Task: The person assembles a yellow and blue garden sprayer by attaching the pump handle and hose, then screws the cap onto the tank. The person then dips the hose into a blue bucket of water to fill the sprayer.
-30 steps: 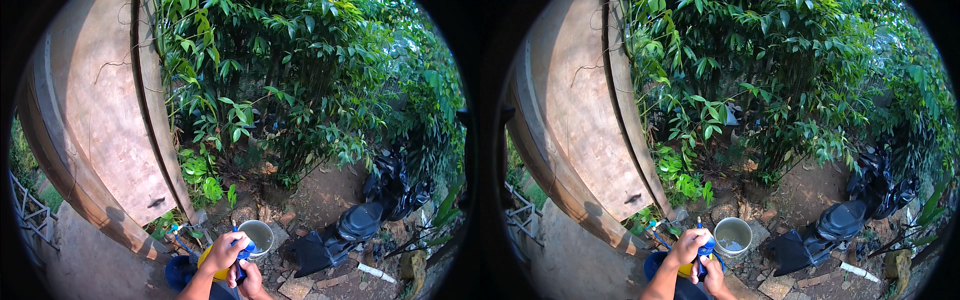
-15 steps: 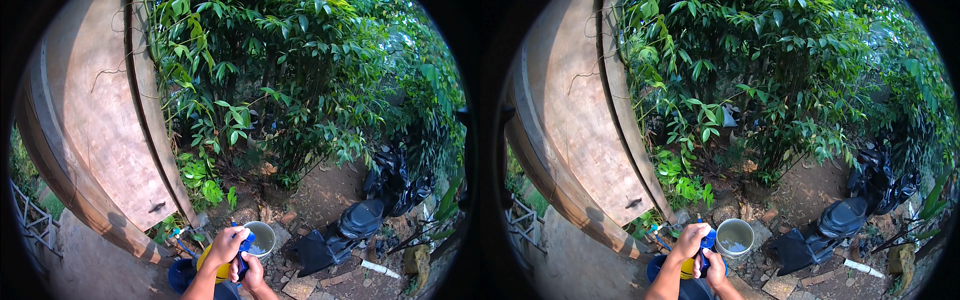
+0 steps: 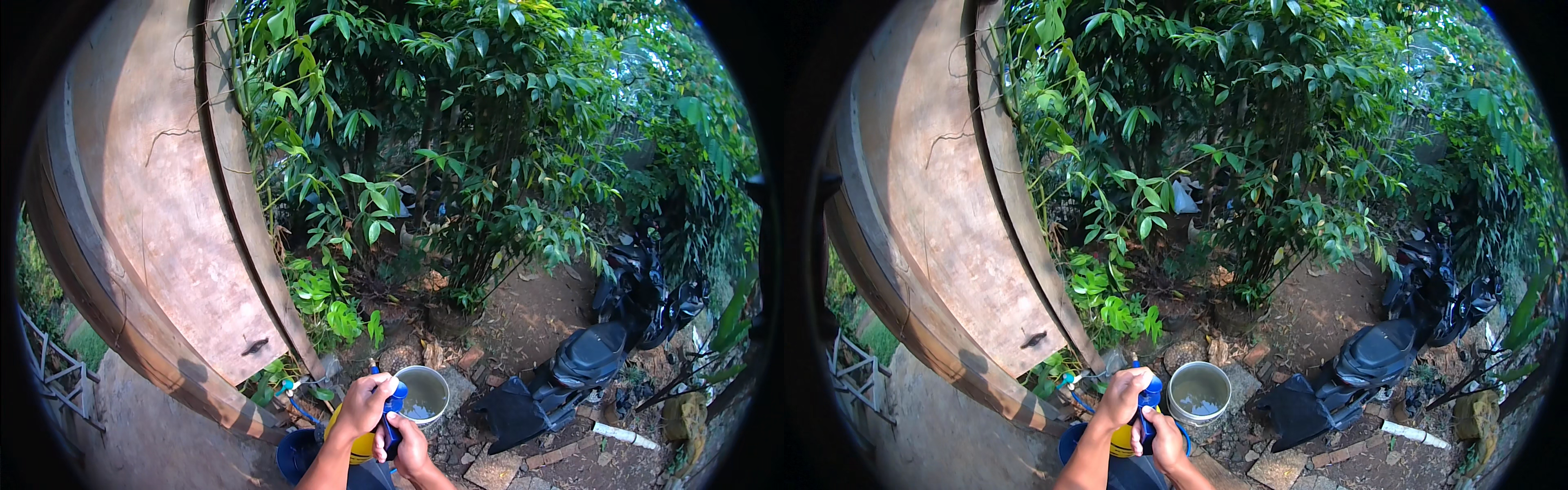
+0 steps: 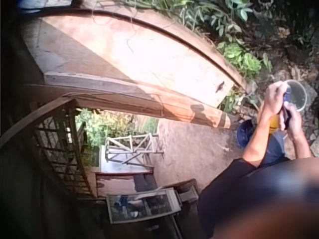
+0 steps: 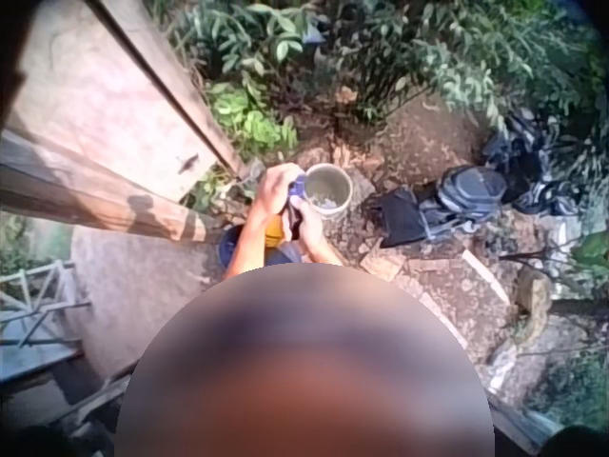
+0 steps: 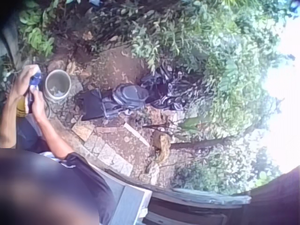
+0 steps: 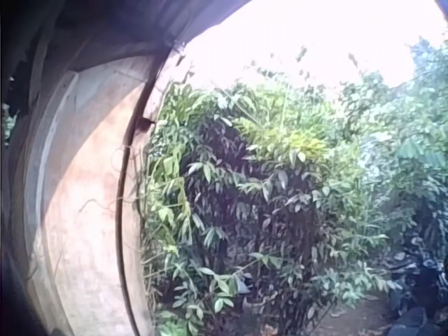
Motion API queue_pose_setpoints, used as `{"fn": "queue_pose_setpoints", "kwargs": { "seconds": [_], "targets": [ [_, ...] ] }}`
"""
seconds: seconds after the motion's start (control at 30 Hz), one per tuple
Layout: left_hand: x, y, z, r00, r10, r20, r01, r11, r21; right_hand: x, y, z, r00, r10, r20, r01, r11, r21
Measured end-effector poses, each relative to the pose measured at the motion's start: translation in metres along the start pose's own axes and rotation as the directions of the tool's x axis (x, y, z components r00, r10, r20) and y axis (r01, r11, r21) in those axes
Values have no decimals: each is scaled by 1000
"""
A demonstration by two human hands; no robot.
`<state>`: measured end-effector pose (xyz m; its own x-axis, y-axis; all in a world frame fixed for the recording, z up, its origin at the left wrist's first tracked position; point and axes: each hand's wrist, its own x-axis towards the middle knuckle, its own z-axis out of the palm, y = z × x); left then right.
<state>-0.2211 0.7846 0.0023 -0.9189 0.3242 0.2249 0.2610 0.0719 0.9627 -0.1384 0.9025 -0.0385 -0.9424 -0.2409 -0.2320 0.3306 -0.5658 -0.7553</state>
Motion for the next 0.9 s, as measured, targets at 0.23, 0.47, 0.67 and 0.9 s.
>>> {"fn": "queue_pose_setpoints", "kwargs": {
  "seconds": [0.23, 0.47, 0.67, 0.9],
  "targets": [
    [-2, 0, 5, 1000, 12, -10, -12, 999, 48, -8, 9, 5, 989, -24, -146, 26, 1000, 16],
    [-2, -1, 8, 999, 35, 18, -35, 999, 38, -5, 25, 4, 966, -116, -230, 122, 992, 16],
    [-2, -6, 8, 998, 51, 35, -51, 999, 11, -5, 27, 2, 964, -141, -225, 133, 990, -48],
    [-1, -16, 9, 996, 62, 69, -62, 998, 2, -5, 30, -3, 956, -194, -220, 174, 979, -108]
  ]
}}
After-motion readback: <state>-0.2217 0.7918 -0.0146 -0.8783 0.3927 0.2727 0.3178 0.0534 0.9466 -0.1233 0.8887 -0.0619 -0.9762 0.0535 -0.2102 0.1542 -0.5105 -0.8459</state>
